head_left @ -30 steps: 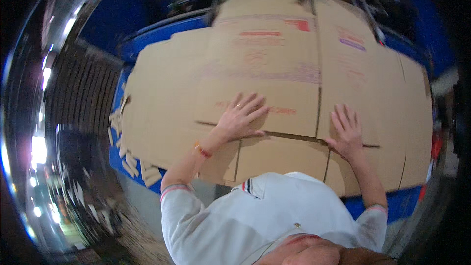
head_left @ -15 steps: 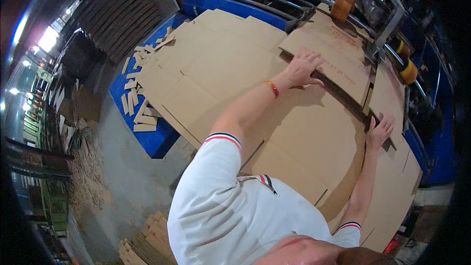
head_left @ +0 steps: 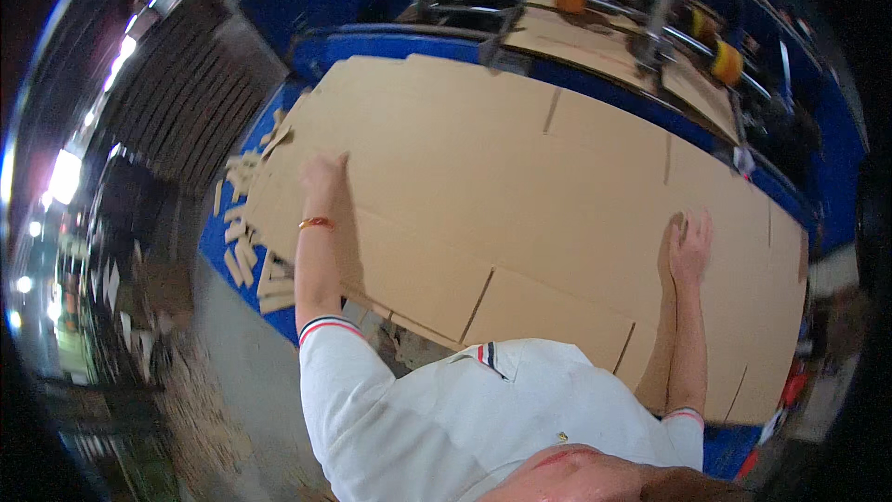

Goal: The person repeatedly picks up flat cardboard sheets, folds them along pre-scored lines into box shapes, and stacks them on a blue conveyor surface. The process is continuous and repetitive throughout the clip.

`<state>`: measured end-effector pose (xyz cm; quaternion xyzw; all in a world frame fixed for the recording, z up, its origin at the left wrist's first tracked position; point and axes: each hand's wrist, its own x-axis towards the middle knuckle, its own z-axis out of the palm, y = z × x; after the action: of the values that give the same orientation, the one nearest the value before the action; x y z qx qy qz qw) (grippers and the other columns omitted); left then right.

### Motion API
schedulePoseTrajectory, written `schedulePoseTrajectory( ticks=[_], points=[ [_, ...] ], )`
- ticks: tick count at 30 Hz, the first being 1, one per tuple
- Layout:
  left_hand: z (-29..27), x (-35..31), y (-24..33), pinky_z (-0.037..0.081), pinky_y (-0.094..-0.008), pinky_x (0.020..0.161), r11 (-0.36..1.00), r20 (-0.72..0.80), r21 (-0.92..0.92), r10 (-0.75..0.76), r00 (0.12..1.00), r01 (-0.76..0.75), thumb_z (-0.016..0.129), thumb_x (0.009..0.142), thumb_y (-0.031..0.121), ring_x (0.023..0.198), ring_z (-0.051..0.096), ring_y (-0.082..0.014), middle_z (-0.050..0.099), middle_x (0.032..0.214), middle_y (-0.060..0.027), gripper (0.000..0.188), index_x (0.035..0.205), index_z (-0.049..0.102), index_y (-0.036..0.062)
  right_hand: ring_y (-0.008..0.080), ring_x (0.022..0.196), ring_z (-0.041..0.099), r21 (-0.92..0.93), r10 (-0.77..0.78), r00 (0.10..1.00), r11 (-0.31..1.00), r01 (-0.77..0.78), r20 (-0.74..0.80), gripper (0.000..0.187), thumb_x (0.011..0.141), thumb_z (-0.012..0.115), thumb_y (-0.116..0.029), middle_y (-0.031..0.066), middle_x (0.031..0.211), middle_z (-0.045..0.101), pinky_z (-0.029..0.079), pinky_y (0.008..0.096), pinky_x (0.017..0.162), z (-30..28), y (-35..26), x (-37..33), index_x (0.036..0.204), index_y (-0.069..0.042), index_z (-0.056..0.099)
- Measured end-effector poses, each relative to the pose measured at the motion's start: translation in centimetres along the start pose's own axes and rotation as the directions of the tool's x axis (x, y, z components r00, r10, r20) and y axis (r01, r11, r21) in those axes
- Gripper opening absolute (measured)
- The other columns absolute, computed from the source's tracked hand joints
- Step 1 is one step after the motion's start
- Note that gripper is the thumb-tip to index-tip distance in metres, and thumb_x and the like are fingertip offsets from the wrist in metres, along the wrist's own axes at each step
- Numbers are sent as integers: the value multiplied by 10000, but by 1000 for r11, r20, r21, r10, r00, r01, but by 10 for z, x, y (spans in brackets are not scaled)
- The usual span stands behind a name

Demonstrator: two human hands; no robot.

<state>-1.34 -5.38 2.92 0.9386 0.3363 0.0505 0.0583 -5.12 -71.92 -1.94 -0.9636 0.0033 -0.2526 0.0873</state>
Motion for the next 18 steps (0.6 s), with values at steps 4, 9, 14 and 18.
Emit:
schedulePoseTrajectory(
  ticks=[4,9,14,18],
  points=[
    [3,22,-40,458,-472,861,998,-298,19,60,953,-57,562,805,614,1005,599,-377,630,1064,-230,640,1000,671,14,425,1306,313,26,17,1000,1000,-17,-21,387,857,580,-201,262,1396,361,291,489,1077,5,-3,0,1191,-7,546],
    [-49,7,-15,494,-456,718,956,-591,244,278,757,-161,634,786,547,809,633,-355,661,919,-177,530,890,681,30,433,1298,318,95,77,997,993,-77,-4,387,824,607,-160,255,1390,366,297,495,1072,-3,-10,-22,1171,1,548],
    [-153,15,-45,523,-350,632,758,36,-523,478,878,-391,560,913,388,706,655,-248,672,827,-95,419,1048,619,-4,421,1282,346,177,122,991,976,-128,45,389,822,607,-157,247,1384,374,312,490,1060,-37,-19,-73,1170,-1,529],
    [-206,-56,-59,496,-374,865,30,-15,-998,694,720,-51,460,933,493,1051,591,-271,549,1204,-207,669,1352,368,-19,405,1276,365,27,311,948,949,-314,67,405,846,589,-212,236,1362,414,316,486,1052,-92,-9,-130,1194,-19,522]
  ],
)
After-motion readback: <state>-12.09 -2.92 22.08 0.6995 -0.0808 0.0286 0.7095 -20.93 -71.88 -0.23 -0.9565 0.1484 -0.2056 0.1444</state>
